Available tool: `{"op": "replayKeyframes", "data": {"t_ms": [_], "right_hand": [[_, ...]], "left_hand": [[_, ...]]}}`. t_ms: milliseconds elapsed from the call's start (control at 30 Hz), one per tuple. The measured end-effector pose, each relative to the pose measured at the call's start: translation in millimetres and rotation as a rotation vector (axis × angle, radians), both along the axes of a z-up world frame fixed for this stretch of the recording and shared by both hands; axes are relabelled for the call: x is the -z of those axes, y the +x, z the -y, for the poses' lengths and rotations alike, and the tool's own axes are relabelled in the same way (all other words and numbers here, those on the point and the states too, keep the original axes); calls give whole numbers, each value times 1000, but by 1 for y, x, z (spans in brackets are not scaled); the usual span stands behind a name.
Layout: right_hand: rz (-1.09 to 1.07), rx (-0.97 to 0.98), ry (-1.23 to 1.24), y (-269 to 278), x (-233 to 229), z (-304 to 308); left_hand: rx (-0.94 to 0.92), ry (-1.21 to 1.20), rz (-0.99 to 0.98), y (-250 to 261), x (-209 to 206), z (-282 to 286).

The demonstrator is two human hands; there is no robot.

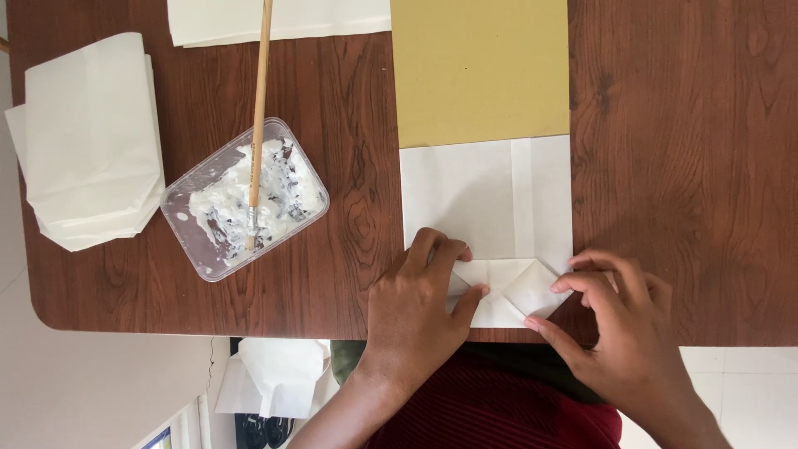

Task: Manually assembling a paper bag by folding paper around a template and applying glue with a brush.

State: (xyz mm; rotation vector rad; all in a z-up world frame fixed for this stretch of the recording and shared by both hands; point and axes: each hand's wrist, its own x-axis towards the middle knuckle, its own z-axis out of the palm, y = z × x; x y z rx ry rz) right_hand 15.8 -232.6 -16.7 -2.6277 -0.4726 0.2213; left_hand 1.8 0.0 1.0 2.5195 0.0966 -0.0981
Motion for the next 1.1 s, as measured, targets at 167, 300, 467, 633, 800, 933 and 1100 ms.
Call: {"op": "replayKeyframes", "data": {"t_ms": [167, 300, 467, 633, 800, 933, 1100], "right_hand": [[158, -31, -4, 6, 4, -19], [192, -18, 4, 13, 0, -31], [227, -66, 1, 11, 0, -25], [106, -91, 10, 7, -6, -4], [104, -77, -1, 8, -6, -5], [244, -87, -6, 15, -1, -23], [294, -117, 11, 19, 0, -33]], "left_hand": [[15, 11, -76, 2, -1, 0], [19, 6, -70, 1, -1, 1], [16, 22, -82, 0, 1, 0], [14, -26, -78, 2, 4, -5], [41, 25, -58, 4, 6, -5], [55, 72, -40, 4, 8, -5], [42, 65, -101, 5, 6, -6]]}}
